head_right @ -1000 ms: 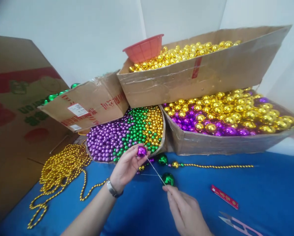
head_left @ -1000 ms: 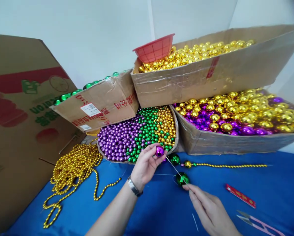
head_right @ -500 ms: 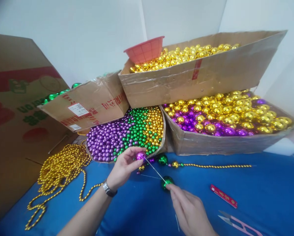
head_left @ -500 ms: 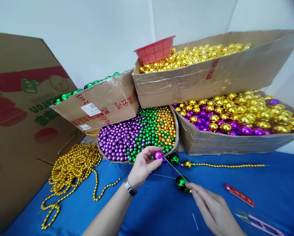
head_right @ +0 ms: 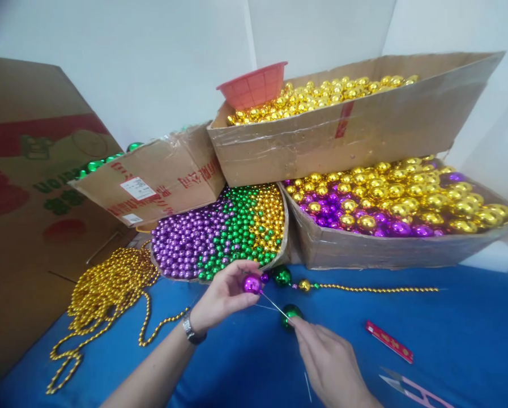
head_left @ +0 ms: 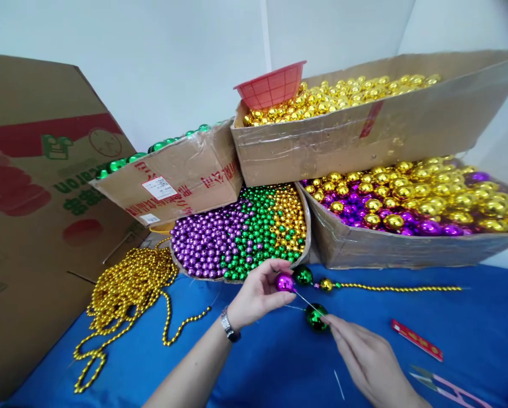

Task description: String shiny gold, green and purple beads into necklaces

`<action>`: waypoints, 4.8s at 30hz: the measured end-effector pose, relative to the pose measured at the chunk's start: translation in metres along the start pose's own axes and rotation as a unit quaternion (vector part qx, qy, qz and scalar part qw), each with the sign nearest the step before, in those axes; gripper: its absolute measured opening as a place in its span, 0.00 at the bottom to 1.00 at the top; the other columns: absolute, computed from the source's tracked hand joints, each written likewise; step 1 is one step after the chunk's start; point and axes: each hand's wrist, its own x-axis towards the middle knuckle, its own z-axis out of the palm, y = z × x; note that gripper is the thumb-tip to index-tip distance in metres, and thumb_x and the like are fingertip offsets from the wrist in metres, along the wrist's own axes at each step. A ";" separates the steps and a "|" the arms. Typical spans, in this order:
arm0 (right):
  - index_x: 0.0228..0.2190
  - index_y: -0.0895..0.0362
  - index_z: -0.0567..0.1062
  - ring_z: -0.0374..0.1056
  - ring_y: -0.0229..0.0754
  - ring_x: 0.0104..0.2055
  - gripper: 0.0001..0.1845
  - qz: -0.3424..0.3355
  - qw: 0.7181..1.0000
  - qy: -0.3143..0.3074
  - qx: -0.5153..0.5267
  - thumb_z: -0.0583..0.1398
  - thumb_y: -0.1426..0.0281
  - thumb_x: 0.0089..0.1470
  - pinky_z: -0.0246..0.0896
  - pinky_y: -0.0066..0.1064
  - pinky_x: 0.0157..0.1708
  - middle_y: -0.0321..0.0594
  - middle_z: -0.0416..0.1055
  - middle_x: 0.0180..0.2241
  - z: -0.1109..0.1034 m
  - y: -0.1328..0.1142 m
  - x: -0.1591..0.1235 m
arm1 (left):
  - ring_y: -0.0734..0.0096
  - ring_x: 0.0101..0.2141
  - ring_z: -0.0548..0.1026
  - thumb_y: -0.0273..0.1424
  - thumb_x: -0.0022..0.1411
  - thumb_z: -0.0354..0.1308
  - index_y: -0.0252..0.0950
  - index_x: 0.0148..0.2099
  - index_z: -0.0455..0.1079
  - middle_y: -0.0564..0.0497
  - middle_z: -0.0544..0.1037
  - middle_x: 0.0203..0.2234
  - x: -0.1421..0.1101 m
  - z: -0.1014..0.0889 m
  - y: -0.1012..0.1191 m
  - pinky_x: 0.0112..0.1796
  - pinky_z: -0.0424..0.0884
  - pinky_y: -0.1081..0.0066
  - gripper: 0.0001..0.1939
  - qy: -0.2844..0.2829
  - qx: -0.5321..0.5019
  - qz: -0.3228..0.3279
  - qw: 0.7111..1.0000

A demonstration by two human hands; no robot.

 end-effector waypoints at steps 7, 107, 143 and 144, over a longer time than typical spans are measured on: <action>0.51 0.53 0.65 0.72 0.40 0.43 0.17 0.022 0.999 -0.002 0.030 0.49 0.73 0.60 0.68 0.29 0.43 0.40 0.73 0.44 0.008 0.005 -0.007 | 0.73 0.37 0.69 0.24 0.48 0.66 0.35 0.46 0.62 0.47 0.71 0.41 -0.006 0.014 -0.008 0.37 0.66 0.73 0.23 0.039 -0.074 -0.004 0.997; 0.42 0.54 0.71 0.65 0.37 0.31 0.12 0.143 0.975 0.045 0.161 0.51 0.69 0.61 0.59 0.27 0.31 0.38 0.67 0.31 0.003 -0.011 0.028 | 0.74 0.30 0.75 0.30 0.58 0.59 0.34 0.38 0.67 0.48 0.77 0.31 0.049 -0.001 0.011 0.35 0.72 0.71 0.07 0.106 -0.286 -0.120 0.945; 0.33 0.54 0.72 0.67 0.36 0.28 0.09 0.199 0.956 0.130 0.174 0.52 0.68 0.60 0.59 0.21 0.29 0.37 0.68 0.27 -0.010 0.005 0.019 | 0.62 0.40 0.72 0.33 0.56 0.57 0.37 0.44 0.69 0.45 0.73 0.38 0.225 0.091 0.040 0.43 0.67 0.62 0.13 -0.011 0.323 0.144 0.935; 0.34 0.54 0.72 0.67 0.36 0.29 0.09 0.198 0.956 0.132 0.174 0.52 0.68 0.60 0.59 0.21 0.29 0.37 0.68 0.27 -0.011 0.005 0.017 | 0.65 0.38 0.72 0.35 0.58 0.55 0.37 0.47 0.67 0.45 0.73 0.39 0.205 0.078 0.041 0.40 0.69 0.65 0.14 -0.010 0.279 0.132 0.951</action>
